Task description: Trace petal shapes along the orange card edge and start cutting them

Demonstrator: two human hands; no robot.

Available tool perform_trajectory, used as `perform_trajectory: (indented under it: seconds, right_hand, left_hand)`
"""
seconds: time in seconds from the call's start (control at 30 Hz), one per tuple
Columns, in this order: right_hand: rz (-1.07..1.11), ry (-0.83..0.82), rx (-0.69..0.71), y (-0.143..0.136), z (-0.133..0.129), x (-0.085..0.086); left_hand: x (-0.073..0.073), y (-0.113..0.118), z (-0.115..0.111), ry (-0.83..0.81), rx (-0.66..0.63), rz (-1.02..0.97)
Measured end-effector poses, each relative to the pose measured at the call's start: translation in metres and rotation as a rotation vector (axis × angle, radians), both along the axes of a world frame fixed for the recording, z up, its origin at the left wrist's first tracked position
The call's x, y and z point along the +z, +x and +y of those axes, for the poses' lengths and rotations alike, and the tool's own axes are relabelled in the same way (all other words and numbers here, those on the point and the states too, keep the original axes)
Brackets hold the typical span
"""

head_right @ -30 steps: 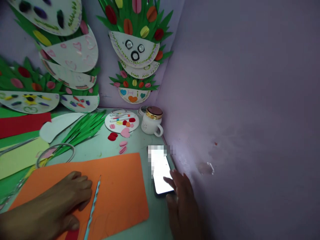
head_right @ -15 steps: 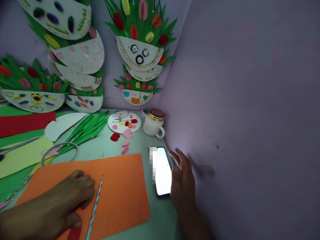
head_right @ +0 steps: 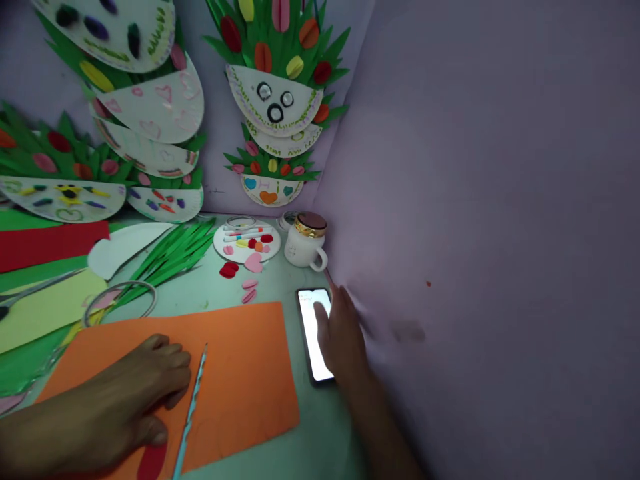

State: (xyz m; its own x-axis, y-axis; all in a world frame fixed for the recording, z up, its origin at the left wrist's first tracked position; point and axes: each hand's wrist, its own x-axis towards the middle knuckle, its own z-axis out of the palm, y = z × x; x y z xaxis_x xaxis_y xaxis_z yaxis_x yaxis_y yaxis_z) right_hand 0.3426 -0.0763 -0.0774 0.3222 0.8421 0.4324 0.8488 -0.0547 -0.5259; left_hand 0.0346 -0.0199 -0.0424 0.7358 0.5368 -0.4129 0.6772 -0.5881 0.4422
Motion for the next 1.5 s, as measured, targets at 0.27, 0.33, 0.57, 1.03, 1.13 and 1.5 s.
perform_trajectory:
  seconds: [0.27, 0.33, 0.57, 1.03, 1.13, 1.5]
  right_hand:
    - [0.152, 0.119, -0.229, -0.029, -0.060, 0.031]
    - [0.165, 0.058, -0.238, -0.027, -0.078, 0.018]
    - [0.071, 0.044, 0.003, -0.006, -0.080, -0.019]
    - [0.006, 0.021, 0.036, -0.005, -0.071, -0.028]
    - [0.087, 0.075, -0.189, -0.008, -0.084, -0.027]
    - [0.119, -0.001, -0.207, -0.011, -0.092, -0.029]
  left_hand:
    - [-0.004, -0.002, 0.000, 0.007, 0.016, -0.034]
    - [-0.004, -0.002, 0.001, 0.019, 0.012, -0.027]
    - [-0.004, -0.003, 0.001, 0.048, 0.001, -0.029]
    - [-0.003, -0.002, 0.001, 0.052, -0.033, -0.050]
    - [-0.003, -0.004, 0.000, 0.052, -0.024, -0.039]
    - [-0.002, -0.001, 0.001, 0.061, -0.022, -0.020]
